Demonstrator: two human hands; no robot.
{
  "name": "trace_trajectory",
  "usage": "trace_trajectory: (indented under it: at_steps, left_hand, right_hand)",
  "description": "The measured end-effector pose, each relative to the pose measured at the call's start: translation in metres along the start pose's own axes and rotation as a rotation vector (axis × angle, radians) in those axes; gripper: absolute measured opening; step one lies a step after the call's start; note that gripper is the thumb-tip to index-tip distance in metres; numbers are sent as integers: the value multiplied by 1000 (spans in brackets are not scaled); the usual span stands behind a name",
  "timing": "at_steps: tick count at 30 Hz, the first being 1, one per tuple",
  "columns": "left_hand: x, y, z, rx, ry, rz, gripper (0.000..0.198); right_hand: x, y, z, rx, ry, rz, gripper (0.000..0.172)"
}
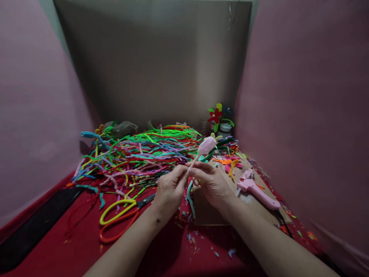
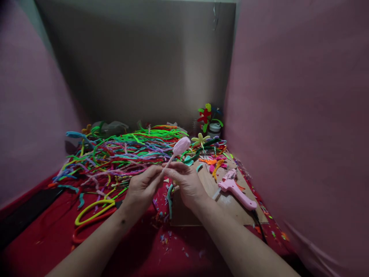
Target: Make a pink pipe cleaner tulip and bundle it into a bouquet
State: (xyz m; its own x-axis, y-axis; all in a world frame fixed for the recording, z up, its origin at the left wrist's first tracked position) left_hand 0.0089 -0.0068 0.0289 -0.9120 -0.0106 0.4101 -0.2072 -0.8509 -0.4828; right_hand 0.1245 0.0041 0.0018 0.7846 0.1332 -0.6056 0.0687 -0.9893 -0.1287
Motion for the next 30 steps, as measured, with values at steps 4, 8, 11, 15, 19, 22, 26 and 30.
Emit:
trace_trajectory:
  at_steps: [4,8,11,15,19,22,26,30]
  left_hand:
    - [-5,-1,-7,288,358,-71,19]
    - [-12,0,-7,434,615,-165,22]
    - [-14,2,-7,504,744,-232,20]
    - [-15,2,-8,540,824,-295,20]
    - [-13,2,-8,536,830,-328,20]
    - [-13,2,-6,510,787,-365,22]
    - [-10,-2,-2,303,433,-282,23]
    - [-3,-1,0,31,8,-38,12]
  right_hand:
    - [-3,0,-2,-12,42,-64,14]
    - [-3,0,-5,-23,53,-94,10]
    - [-2,-1,-4,-82,37,-122,13]
    - [2,-2,0,-157,22,-136,19]
    - [2,-2,2,-175,17,-116,20]
    - [0,-1,-2,-72,15,-80,13]
    - [0,1,-5,55,0,7,9]
    - [3,1,-3,41,8,100,9]
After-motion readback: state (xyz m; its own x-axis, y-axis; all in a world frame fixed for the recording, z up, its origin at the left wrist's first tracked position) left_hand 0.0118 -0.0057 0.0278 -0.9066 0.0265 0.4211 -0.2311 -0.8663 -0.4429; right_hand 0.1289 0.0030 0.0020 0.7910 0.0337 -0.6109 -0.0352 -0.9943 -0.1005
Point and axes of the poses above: each hand's wrist, its own y-axis away from the middle knuckle, its own x-axis out of the back of the hand, z = x × y, the point moved 5 cm from there along -y, towards the middle knuckle, and after that the axes turned 1 degree about -y, right-handed, at the moved point
